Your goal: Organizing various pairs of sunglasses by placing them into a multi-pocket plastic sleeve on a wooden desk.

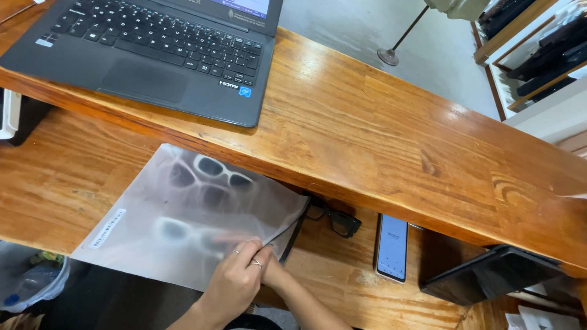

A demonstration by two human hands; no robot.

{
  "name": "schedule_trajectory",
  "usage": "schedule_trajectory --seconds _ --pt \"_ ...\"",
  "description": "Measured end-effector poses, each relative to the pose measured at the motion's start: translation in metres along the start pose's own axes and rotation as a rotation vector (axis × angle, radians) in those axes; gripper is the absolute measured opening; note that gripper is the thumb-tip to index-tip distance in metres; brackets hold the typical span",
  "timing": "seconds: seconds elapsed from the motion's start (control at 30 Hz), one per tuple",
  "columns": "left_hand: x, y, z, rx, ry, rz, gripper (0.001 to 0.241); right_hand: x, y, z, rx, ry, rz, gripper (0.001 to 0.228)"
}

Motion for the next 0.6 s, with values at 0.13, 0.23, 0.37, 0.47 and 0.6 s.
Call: schedule_trajectory --seconds 0.13,0.23,0.37,0.47,0.6 --pt "0.015 -0.018 -0.005 -0.023 -0.054 0.090 0.032 0.047 -0.056 0.037 -0.063 -0.009 -0.033 0.013" --pt "0.018 -0.026 0.001 -0.060 -0.063 0.142 0.027 0.097 -0.073 0.061 -0.128 0.112 -0.065 0.033" --pt "0.019 -0.025 0.002 -0.165 -0.052 0.148 0.022 0.154 -0.057 0.088 -0.402 0.376 -0.064 0.053" --pt "0.015 -0.022 -0.002 -0.079 -0.168 0.123 0.033 0.177 -0.029 0.104 -0.566 0.590 0.077 0.058" --pt "0.013 -0.013 -0.019 0.107 -0.288 0.094 0.034 0.194 0.007 0.111 -0.708 0.723 0.281 0.038"
Point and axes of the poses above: each hand's wrist, its own x-axis away from the middle knuckle, its own z-axis out of the back of the hand, y = z × x, the point moved 1 cm from there along -x, towards the middle knuckle, and after that the axes turned 14 degrees about -y, right-handed, at the moved point
